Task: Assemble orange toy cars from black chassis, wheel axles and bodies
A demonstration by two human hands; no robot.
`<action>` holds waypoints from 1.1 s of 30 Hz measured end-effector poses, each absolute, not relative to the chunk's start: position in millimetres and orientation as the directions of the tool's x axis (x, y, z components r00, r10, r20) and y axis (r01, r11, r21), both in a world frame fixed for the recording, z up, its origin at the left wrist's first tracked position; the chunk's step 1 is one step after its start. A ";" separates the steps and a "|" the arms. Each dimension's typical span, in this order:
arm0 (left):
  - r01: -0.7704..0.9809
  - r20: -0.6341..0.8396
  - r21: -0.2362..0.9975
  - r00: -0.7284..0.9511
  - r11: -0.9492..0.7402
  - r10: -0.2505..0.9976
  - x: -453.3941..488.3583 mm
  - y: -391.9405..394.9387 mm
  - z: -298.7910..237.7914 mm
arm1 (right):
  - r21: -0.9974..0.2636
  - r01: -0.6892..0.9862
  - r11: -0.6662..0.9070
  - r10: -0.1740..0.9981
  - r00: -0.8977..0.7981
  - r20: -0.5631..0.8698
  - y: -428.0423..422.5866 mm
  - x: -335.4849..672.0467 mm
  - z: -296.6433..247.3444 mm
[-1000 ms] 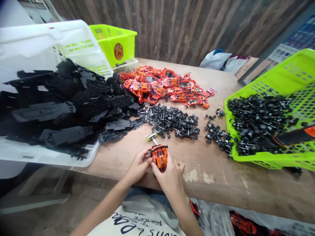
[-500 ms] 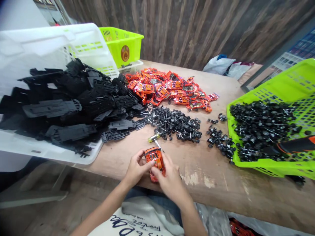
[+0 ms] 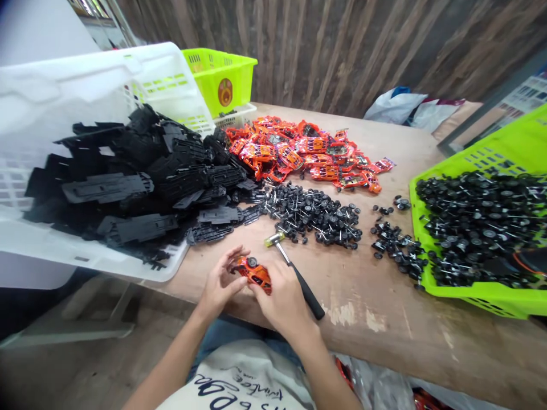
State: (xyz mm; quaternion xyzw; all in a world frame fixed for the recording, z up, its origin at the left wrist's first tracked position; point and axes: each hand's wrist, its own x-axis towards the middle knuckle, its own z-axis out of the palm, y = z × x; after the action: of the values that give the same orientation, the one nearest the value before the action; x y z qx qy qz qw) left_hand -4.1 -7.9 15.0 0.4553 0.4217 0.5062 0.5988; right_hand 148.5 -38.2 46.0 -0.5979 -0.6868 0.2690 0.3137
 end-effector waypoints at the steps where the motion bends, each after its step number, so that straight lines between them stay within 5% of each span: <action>1: -0.176 -0.044 0.982 0.121 0.065 0.992 -5.9 -4.7 12.3 | -0.668 0.721 0.184 0.983 -0.127 0.134 -37.4 144.6 44.6; 3: -0.109 -0.077 0.990 0.131 0.092 0.988 -6.9 0.2 6.8 | -0.603 0.764 0.229 0.973 -0.202 0.112 -35.3 140.2 42.4; 9: -0.050 -0.157 0.983 0.281 0.178 0.947 -8.6 8.0 1.4 | -0.812 0.578 -0.081 0.995 -0.004 -0.102 -17.5 149.3 33.9; 13: -0.004 -0.237 0.968 0.315 0.251 0.919 -11.9 10.3 4.1 | -0.883 0.444 -0.150 0.988 0.096 -0.120 -14.9 152.9 24.5; 20: -0.061 -0.260 0.954 0.309 0.292 0.915 -7.3 8.6 2.5 | -0.701 0.691 0.180 0.983 -0.092 0.162 -50.2 157.3 17.4; 24: 0.013 -0.205 0.977 0.346 0.213 0.916 -16.6 9.6 7.9 | -0.768 0.628 0.126 0.990 -0.032 0.137 -47.4 157.6 15.9; 29: 0.104 0.073 0.985 0.466 -0.137 0.882 -39.3 9.9 12.9 | -0.922 0.226 -0.316 0.936 -0.084 -0.341 -31.3 163.9 11.2; 31: 0.218 0.082 0.954 0.476 -0.207 0.876 -41.7 9.6 9.3 | -0.922 0.289 -0.257 0.960 -0.036 -0.279 -31.8 165.2 13.0; 33: 0.341 0.055 0.915 0.424 -0.215 0.904 -39.8 9.3 4.3 | -0.857 0.513 -0.050 0.999 0.028 -0.041 -37.2 164.2 17.7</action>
State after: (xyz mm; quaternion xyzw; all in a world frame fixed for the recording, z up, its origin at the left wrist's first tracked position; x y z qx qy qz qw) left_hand -39.8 9.3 4.3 0.7139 0.4360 0.3131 0.4496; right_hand 164.2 -37.2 17.7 -0.6309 -0.5991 0.3562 0.3408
